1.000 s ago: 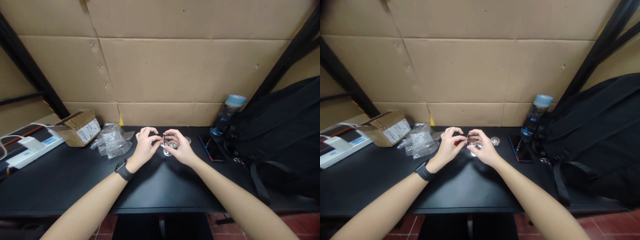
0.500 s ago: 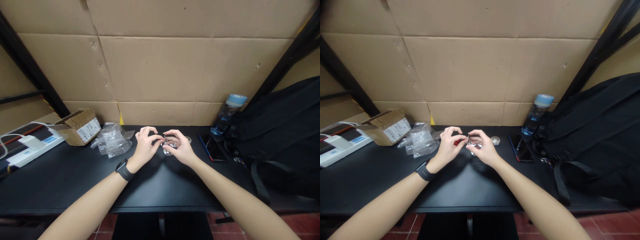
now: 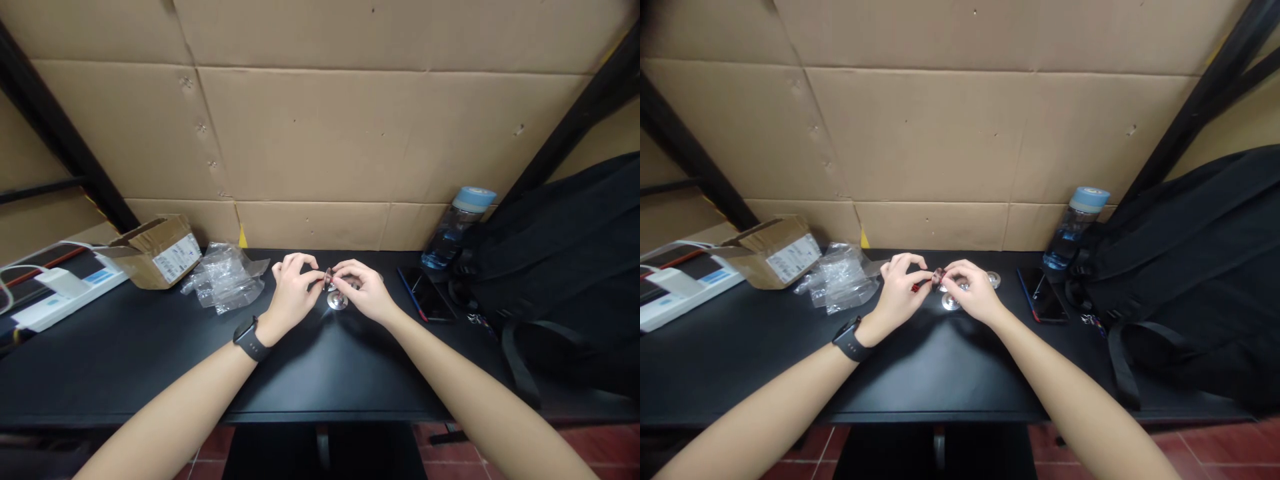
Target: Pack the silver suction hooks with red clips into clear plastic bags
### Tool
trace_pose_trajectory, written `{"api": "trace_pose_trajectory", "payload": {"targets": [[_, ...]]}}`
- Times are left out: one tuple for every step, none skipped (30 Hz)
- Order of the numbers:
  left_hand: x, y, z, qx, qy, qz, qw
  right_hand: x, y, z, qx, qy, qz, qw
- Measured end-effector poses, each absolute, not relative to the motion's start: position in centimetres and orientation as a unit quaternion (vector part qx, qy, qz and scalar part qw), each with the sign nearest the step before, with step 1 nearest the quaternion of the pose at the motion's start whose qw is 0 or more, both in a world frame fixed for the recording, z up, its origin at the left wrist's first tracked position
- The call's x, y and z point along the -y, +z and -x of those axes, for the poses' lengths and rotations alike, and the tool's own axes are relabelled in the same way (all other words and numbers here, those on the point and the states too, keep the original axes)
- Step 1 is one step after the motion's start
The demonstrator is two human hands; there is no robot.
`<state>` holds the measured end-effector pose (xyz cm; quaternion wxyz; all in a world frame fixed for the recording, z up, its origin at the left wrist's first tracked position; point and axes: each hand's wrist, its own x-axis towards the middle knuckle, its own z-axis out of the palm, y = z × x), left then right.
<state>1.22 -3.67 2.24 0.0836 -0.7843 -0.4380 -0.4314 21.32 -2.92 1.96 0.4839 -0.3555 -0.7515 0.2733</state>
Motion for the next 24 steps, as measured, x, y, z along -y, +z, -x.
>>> {"api": "trace_pose_trajectory", "payload": {"targets": [[3.7,2.3,-1.3,0.435,-0.434,0.785,0.083,3.0,2.1,-21.4,0.760,0.260,0.359,0.476],[3.8,2.3,-1.3,0.432,-0.436,0.785,0.081,3.0,2.3,-21.5,0.768,0.250,0.360,0.468],[3.9,2.3,-1.3,0.428,-0.439,0.786,0.080,3.1,2.4,-21.5,0.775,0.243,0.358,0.461],[3.9,2.3,-1.4,0.426,-0.440,0.787,0.078,3.1,2.5,-21.4,0.780,0.238,0.356,0.456],[3.9,2.3,-1.4,0.424,-0.440,0.788,0.075,3.2,2.5,-21.4,0.783,0.235,0.354,0.455],[3.9,2.3,-1.3,0.422,-0.437,0.791,0.071,3.2,2.6,-21.3,0.785,0.233,0.352,0.453],[3.9,2.4,-1.3,0.419,-0.432,0.796,0.067,3.2,2.6,-21.3,0.787,0.231,0.351,0.451],[3.9,2.5,-1.1,0.415,-0.425,0.802,0.061,3.2,2.7,-21.3,0.790,0.228,0.351,0.448],[3.8,2.7,-1.0,0.410,-0.416,0.810,0.051,3.2,2.7,-21.3,0.794,0.224,0.352,0.443],[3.7,2.9,-0.8,0.404,-0.408,0.818,0.039,3.2,2.7,-21.4,0.801,0.217,0.353,0.433],[3.6,3.1,-0.5,0.399,-0.403,0.823,0.024,3.2,2.7,-21.5,0.812,0.206,0.353,0.417],[3.5,3.3,-0.3,0.396,-0.401,0.826,0.009,3.2,2.8,-21.7,0.826,0.191,0.351,0.398],[3.3,3.4,0.0,0.394,-0.397,0.829,-0.005,3.2,2.8,-21.9,0.841,0.175,0.348,0.376],[3.2,3.5,0.2,0.392,-0.390,0.833,-0.018,3.2,2.9,-22.1,0.856,0.161,0.342,0.354],[3.1,3.5,0.4,0.387,-0.377,0.841,-0.028,3.2,2.9,-22.2,0.867,0.150,0.335,0.336],[3.0,3.5,0.5,0.378,-0.359,0.853,-0.037,3.2,3.0,-22.4,0.874,0.145,0.330,0.325],[3.0,3.4,0.6,0.366,-0.336,0.867,-0.045,3.2,3.2,-22.5,0.877,0.145,0.327,0.320],[3.0,3.2,0.6,0.352,-0.312,0.881,-0.051,3.3,3.3,-22.5,0.877,0.149,0.327,0.318],[3.0,3.0,0.5,0.341,-0.292,0.892,-0.055,3.3,3.4,-22.6,0.876,0.155,0.329,0.318],[3.0,2.8,0.3,0.331,-0.276,0.900,-0.058,3.4,3.6,-22.6,0.873,0.160,0.332,0.319],[3.1,2.6,0.2,0.324,-0.263,0.907,-0.061,3.4,3.7,-22.6,0.871,0.164,0.335,0.320],[3.1,2.4,0.0,0.319,-0.254,0.911,-0.063,3.4,3.8,-22.6,0.868,0.168,0.339,0.321],[3.2,2.2,-0.1,0.315,-0.247,0.914,-0.066,3.4,3.8,-22.7,0.866,0.172,0.342,0.323],[3.3,2.1,-0.3,0.313,-0.242,0.916,-0.067,3.4,3.9,-22.7,0.864,0.173,0.344,0.324]]}}
